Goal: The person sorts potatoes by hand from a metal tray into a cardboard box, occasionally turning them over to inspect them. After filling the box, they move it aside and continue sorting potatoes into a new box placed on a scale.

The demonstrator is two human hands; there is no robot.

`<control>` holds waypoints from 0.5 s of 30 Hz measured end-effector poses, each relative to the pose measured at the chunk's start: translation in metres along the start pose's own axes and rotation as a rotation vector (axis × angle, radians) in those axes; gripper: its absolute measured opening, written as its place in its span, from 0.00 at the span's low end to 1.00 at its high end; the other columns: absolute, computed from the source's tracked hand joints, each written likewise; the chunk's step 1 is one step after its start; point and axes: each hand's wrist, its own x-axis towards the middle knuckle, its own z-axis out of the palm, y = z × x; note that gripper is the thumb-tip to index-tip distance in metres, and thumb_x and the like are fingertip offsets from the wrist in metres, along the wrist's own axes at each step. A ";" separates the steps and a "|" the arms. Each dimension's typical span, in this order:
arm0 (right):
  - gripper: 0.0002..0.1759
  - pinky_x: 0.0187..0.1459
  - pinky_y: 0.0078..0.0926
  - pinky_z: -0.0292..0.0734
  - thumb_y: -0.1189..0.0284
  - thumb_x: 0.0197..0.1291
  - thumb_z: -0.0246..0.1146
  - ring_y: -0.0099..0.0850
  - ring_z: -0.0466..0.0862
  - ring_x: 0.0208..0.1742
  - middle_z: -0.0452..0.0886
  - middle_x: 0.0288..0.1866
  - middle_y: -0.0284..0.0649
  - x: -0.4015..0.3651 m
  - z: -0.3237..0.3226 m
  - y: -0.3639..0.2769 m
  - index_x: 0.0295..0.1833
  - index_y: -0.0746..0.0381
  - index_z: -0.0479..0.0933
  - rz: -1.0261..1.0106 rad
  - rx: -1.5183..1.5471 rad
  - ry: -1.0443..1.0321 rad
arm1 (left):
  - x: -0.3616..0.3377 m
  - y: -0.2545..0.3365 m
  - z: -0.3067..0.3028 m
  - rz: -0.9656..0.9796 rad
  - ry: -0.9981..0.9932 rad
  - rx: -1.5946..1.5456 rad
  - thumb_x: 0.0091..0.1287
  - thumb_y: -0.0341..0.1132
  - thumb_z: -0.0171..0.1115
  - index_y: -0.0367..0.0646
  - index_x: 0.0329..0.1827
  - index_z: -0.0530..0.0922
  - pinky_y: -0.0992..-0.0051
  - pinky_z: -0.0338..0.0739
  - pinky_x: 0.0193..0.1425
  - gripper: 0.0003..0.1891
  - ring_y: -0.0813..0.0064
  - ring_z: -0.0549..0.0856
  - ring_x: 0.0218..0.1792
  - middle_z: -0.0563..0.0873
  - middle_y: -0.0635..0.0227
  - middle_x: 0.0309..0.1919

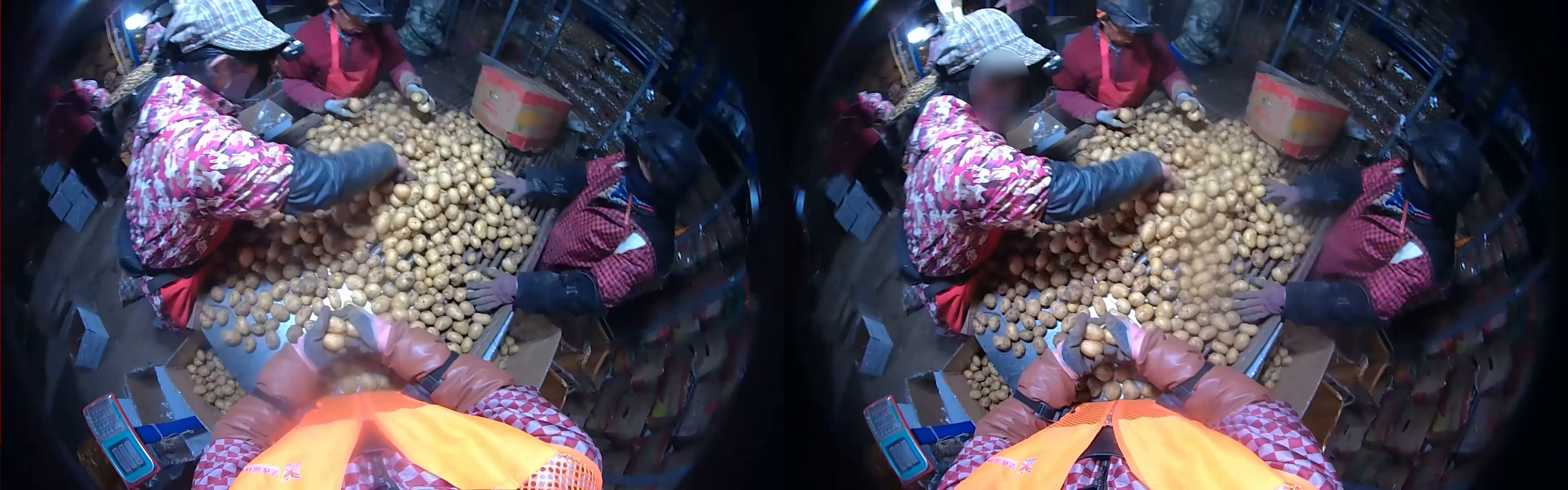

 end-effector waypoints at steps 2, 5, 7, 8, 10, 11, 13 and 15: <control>0.26 0.53 0.23 0.84 0.57 0.78 0.47 0.29 0.82 0.62 0.77 0.67 0.38 -0.003 0.027 -0.008 0.72 0.59 0.68 0.044 0.031 -0.075 | -0.032 0.025 0.041 0.151 0.116 0.097 0.79 0.61 0.39 0.38 0.66 0.74 0.65 0.76 0.62 0.34 0.64 0.83 0.57 0.85 0.59 0.56; 0.23 0.50 0.22 0.83 0.57 0.78 0.48 0.27 0.84 0.59 0.79 0.64 0.36 -0.028 0.069 -0.016 0.67 0.59 0.72 0.121 -0.195 0.260 | -0.019 -0.009 -0.001 0.197 -0.017 0.088 0.78 0.61 0.42 0.36 0.67 0.72 0.64 0.76 0.62 0.35 0.64 0.83 0.57 0.83 0.59 0.57; 0.21 0.34 0.22 0.78 0.55 0.77 0.49 0.25 0.82 0.45 0.81 0.52 0.36 0.032 0.002 0.023 0.60 0.58 0.75 -0.078 -0.568 0.115 | -0.011 -0.021 -0.032 0.711 -0.140 0.898 0.67 0.28 0.68 0.46 0.74 0.65 0.67 0.84 0.50 0.33 0.68 0.88 0.47 0.85 0.56 0.54; 0.22 0.23 0.20 0.73 0.53 0.75 0.51 0.21 0.81 0.32 0.81 0.43 0.34 0.046 -0.017 0.032 0.57 0.58 0.77 -0.225 -0.884 0.012 | -0.028 -0.009 0.008 0.698 -0.143 0.204 0.69 0.42 0.68 0.45 0.66 0.74 0.68 0.83 0.45 0.25 0.64 0.88 0.45 0.87 0.56 0.51; 0.31 0.21 0.23 0.70 0.46 0.75 0.50 0.23 0.74 0.21 0.79 0.38 0.37 0.062 -0.039 0.057 0.70 0.58 0.67 -0.360 -0.835 0.024 | -0.061 0.021 0.030 0.055 -0.214 -0.734 0.71 0.59 0.58 0.43 0.61 0.78 0.68 0.82 0.39 0.29 0.60 0.88 0.42 0.87 0.55 0.49; 0.31 0.21 0.23 0.70 0.47 0.75 0.51 0.23 0.74 0.21 0.79 0.38 0.38 0.051 -0.033 0.055 0.71 0.58 0.66 -0.277 -0.722 0.081 | -0.045 -0.015 -0.038 0.058 0.345 -0.281 0.77 0.61 0.43 0.40 0.56 0.76 0.57 0.79 0.53 0.31 0.62 0.84 0.42 0.85 0.62 0.44; 0.26 0.25 0.23 0.71 0.54 0.74 0.56 0.23 0.75 0.27 0.79 0.39 0.36 0.016 -0.007 0.041 0.69 0.57 0.69 -0.161 -0.496 0.189 | -0.078 -0.015 -0.050 0.357 0.582 -0.564 0.77 0.56 0.47 0.42 0.45 0.77 0.62 0.82 0.42 0.24 0.65 0.83 0.37 0.84 0.61 0.40; 0.24 0.28 0.21 0.71 0.58 0.71 0.61 0.20 0.75 0.34 0.78 0.42 0.31 -0.007 -0.018 0.031 0.69 0.54 0.72 -0.147 -0.172 0.166 | -0.111 -0.034 -0.155 0.384 0.100 -0.790 0.77 0.51 0.52 0.41 0.44 0.77 0.69 0.82 0.39 0.19 0.67 0.83 0.37 0.84 0.61 0.38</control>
